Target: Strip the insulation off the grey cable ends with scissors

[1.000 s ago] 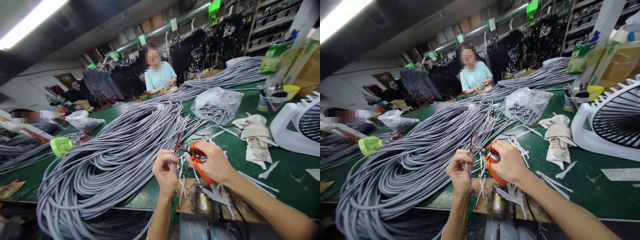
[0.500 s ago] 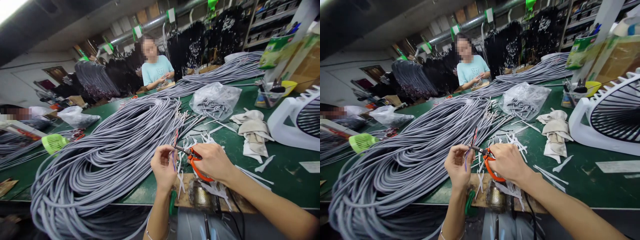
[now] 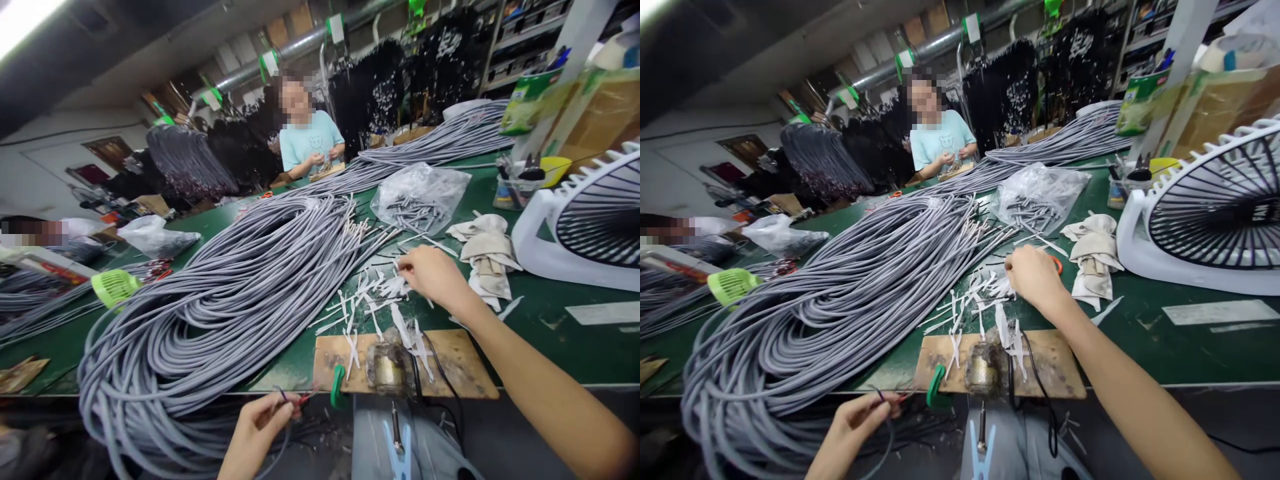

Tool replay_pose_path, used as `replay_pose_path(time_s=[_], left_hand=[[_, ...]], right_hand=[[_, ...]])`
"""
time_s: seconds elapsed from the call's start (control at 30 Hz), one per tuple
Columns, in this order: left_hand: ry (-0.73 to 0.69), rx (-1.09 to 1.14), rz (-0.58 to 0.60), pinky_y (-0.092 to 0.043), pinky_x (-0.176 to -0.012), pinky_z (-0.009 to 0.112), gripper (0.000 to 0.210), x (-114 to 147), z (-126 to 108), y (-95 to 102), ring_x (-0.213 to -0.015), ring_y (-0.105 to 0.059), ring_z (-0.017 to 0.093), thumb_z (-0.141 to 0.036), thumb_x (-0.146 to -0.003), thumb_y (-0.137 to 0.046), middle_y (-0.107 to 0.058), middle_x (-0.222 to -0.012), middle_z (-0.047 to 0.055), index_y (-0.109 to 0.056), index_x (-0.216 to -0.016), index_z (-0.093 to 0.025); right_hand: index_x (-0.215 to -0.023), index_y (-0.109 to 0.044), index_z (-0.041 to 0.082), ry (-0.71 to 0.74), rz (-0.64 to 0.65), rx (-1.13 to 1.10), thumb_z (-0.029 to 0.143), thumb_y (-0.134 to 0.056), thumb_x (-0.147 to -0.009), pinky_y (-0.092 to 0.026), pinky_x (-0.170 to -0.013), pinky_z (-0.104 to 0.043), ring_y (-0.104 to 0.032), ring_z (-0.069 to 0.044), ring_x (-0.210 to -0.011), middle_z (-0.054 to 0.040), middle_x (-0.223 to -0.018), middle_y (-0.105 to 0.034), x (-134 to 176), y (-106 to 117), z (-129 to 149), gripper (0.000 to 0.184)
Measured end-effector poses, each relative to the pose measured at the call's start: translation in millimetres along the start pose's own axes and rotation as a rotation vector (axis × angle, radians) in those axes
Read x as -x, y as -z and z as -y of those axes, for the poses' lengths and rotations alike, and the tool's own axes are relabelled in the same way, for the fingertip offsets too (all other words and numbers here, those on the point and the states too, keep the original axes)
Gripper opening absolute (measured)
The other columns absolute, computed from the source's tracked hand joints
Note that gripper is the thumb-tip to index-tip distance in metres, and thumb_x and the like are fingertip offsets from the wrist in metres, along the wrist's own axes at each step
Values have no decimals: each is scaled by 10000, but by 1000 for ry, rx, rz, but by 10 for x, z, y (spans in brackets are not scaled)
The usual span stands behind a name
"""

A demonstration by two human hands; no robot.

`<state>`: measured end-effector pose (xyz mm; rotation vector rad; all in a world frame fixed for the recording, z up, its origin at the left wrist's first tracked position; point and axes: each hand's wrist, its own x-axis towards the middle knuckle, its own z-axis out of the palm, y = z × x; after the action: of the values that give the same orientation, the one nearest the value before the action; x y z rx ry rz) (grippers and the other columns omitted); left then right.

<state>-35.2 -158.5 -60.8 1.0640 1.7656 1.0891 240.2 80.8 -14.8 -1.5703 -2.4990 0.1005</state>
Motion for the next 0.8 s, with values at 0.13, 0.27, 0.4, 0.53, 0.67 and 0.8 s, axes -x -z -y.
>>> replay_pose_path(time_s=[0.13, 0.27, 0.4, 0.53, 0.67, 0.8], left_hand=[[28, -211, -113, -483, -823, 342, 243, 71, 115, 184, -881, -632, 247, -355, -647, -674, -705, -893, 59, -713, -835, -208], [-215, -340, -478, -488, -770, 327, 229, -196, -47, 175, -820, -626, 215, -367, -733, -592, -690, -852, 70, -687, -807, -173], [-467, -674, -634, -461, -748, 360, 199, -613, -241, -6, -782, -578, 211, -312, -771, -554, -664, -822, 71, -680, -852, -181], [-652, -767, -586, -434, -789, 390, 152, -1004, -405, -262, -859, -543, 234, -267, -726, -612, -647, -857, 71, -686, -842, -202], [-707, -688, -631, -444, -779, 371, 137, -1129, -526, -422, -831, -564, 220, -217, -771, -547, -644, -828, 81, -676, -773, -169], [-701, -537, -716, -472, -711, 320, 134, -840, -531, -429, -797, -603, 200, -226, -767, -554, -641, -874, 82, -655, -833, -168]], right_hand=[[-708, -680, 203, 163, 162, -84, 184, -521, -724, -383, -571, -252, -626, -208, -721, -69, -735, -676, 34, -153, 194, 162], [-677, -642, 171, 220, 195, -49, 151, -530, -710, -360, -540, -261, -628, -242, -741, -100, -759, -668, 25, -299, 228, 118], [-830, -593, 141, 219, 163, -22, 103, -463, -747, -341, -516, -261, -629, -240, -695, -121, -747, -654, 20, -319, 212, 159], [-838, -584, 170, 213, 89, -53, 152, -442, -794, -364, -564, -258, -629, -218, -706, -100, -752, -661, 36, -277, 211, 150], [-706, -601, 164, 146, -20, -126, 171, -466, -779, -380, -606, -265, -618, -218, -726, -103, -746, -656, 25, -208, 183, 153], [-837, -592, 151, 86, -183, -294, 250, -346, -869, -388, -584, -230, -574, -151, -679, -60, -754, -626, -14, -139, 220, 267]])
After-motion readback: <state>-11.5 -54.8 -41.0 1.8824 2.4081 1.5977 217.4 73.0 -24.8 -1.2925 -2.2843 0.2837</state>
